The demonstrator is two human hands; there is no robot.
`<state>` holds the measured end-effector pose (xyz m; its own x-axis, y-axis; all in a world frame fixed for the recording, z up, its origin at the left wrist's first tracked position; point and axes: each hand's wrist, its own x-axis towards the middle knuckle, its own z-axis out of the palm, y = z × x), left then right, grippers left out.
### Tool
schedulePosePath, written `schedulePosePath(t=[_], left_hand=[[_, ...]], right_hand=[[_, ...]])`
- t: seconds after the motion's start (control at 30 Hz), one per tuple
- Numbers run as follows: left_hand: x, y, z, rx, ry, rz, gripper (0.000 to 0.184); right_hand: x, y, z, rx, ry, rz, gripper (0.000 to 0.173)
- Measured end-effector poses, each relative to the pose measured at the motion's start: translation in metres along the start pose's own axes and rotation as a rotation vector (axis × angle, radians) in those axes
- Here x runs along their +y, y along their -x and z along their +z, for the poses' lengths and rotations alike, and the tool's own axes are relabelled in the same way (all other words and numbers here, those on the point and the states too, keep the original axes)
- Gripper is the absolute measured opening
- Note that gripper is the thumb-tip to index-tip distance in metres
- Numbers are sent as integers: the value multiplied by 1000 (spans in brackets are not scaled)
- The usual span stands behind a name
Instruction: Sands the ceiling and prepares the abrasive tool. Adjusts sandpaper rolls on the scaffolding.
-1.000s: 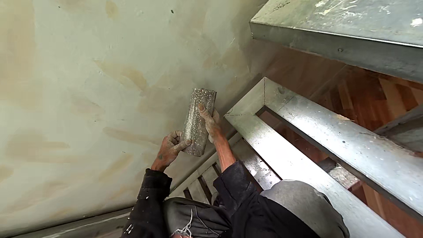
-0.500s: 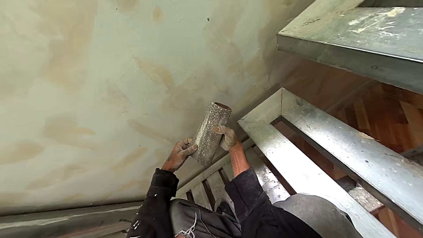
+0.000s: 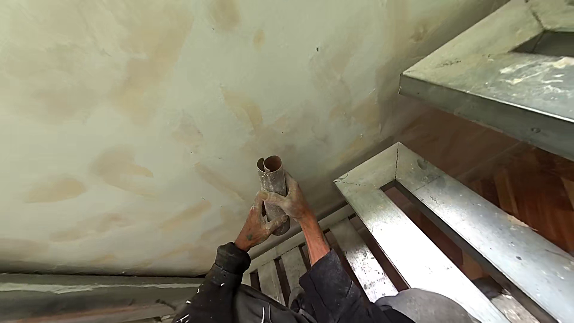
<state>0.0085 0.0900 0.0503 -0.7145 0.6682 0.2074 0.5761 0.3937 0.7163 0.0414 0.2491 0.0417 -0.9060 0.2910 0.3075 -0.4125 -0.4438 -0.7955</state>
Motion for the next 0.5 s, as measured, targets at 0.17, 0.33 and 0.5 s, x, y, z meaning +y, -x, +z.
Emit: schedulePosePath(t=[0.17,0.33,0.5], left_hand=[[3,-4,0,-28,140,-4,98],[4,-6,2,-39,247,-22,99],[15,-10,10,48,154,-84,110]], right_hand=[[-2,-2,-15,-56,-120,46,68],[1,-4,-13,51,-50,25,61],[-9,-4,-7,121,7,30,62]])
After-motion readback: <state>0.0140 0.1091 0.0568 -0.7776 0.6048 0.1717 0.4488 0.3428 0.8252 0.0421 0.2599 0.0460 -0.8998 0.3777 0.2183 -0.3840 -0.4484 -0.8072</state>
